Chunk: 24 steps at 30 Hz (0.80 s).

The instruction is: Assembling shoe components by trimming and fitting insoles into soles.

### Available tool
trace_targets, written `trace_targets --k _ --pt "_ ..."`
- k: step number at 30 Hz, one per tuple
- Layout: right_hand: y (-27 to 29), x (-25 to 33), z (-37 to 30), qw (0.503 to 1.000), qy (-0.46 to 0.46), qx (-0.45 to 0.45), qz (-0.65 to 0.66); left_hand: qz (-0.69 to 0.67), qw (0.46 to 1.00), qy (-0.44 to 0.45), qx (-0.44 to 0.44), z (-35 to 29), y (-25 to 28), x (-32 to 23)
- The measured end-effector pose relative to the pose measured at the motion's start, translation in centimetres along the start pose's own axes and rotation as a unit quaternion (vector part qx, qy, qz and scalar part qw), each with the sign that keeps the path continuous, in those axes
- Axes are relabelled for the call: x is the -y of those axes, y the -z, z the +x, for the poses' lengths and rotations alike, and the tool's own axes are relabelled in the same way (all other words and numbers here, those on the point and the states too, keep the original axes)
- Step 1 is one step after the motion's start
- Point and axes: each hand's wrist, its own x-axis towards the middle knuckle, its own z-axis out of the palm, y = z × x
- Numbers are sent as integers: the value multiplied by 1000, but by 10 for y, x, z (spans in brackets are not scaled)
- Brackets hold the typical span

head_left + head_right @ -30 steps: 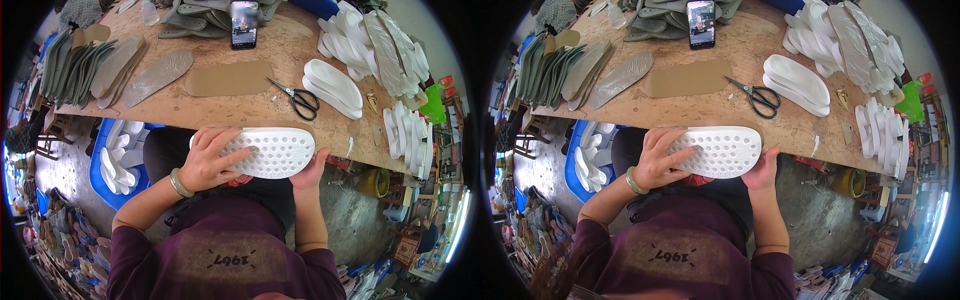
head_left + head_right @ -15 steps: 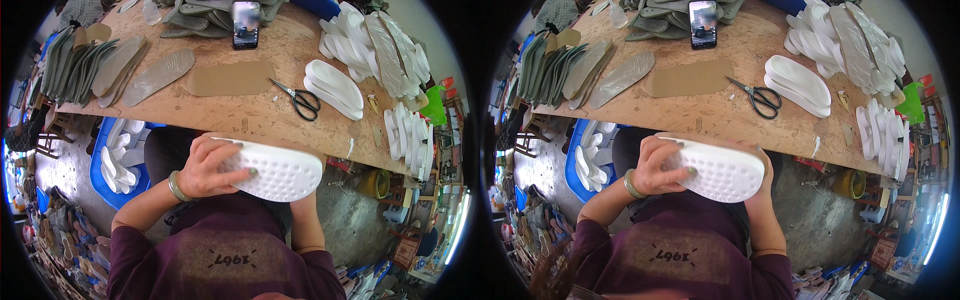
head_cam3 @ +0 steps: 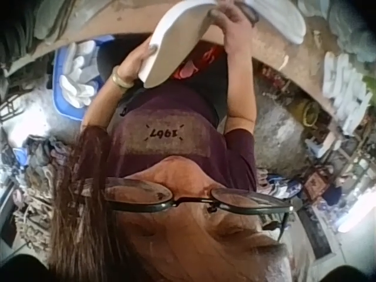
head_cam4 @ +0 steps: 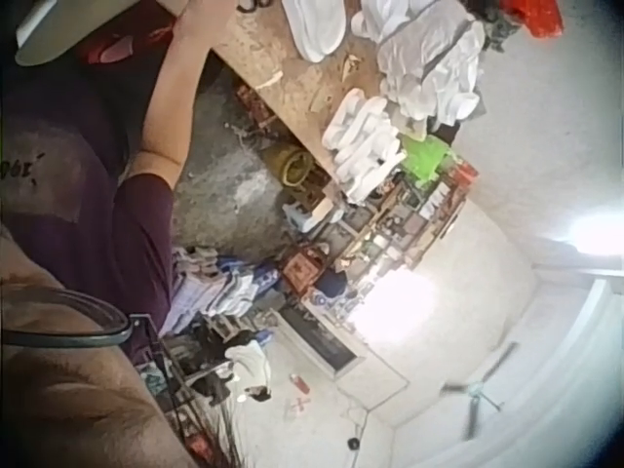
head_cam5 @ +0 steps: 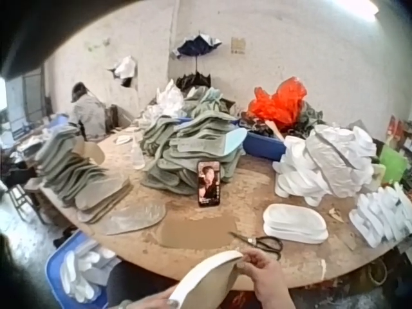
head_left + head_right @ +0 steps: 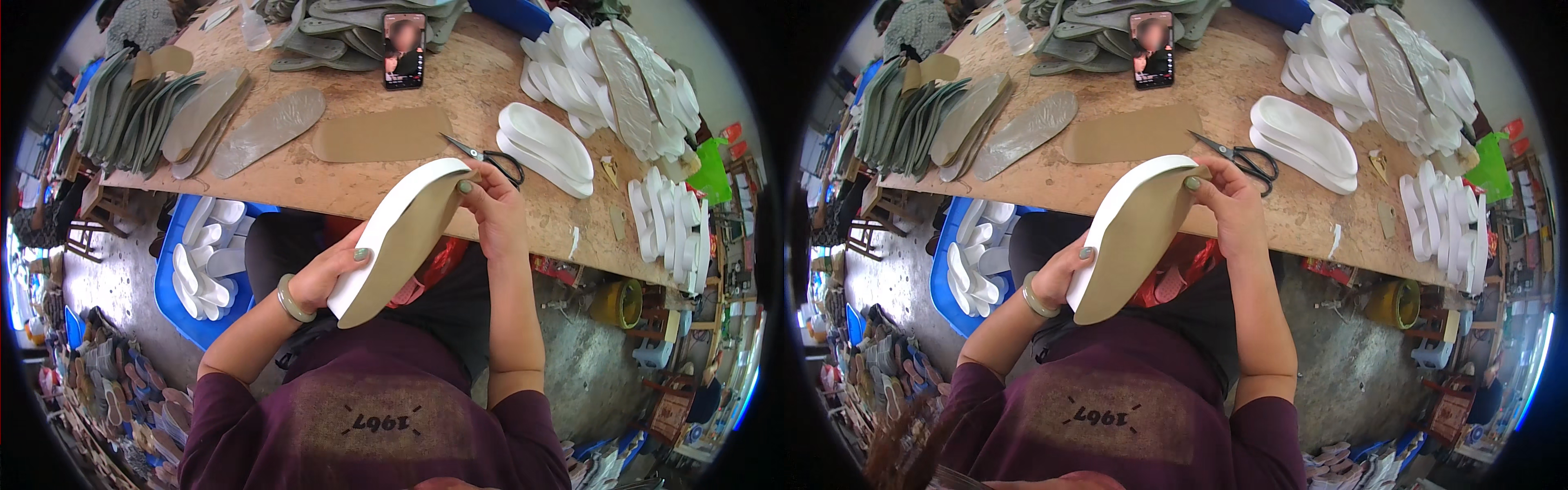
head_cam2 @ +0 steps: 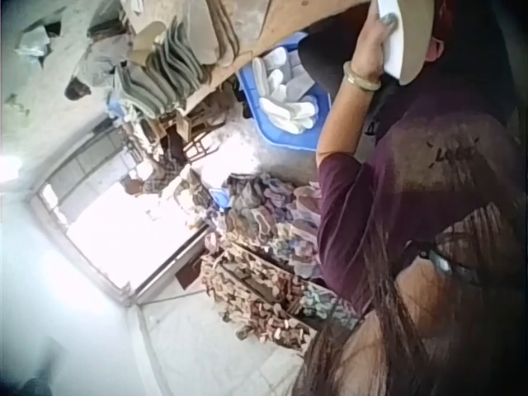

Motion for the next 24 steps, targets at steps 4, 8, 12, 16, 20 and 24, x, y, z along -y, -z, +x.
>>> trace_targets --k 4,8,12,16,20,24 --pt "-12 -9 1 991 12 -81 -104 -43 999 -3 -22 -8 -3 6" --pt "-9 -18 -2 979 42 -124 -155 -91 995 -16 -39 -7 2 21" --pt "-39 -1 -53 849 303 -35 -431 -244 966 -33 -74 -9 28 30" --pt "-46 0 -86 784 469 186 -362 -126 964 -185 -141 -18 22 15" --pt "-33 -7 -87 885 445 -54 -127 -103 965 -166 -175 -19 32 -28" --pt "-26 -17 -74 937 313 -155 0 77 936 -292 -180 -15 9 -29"
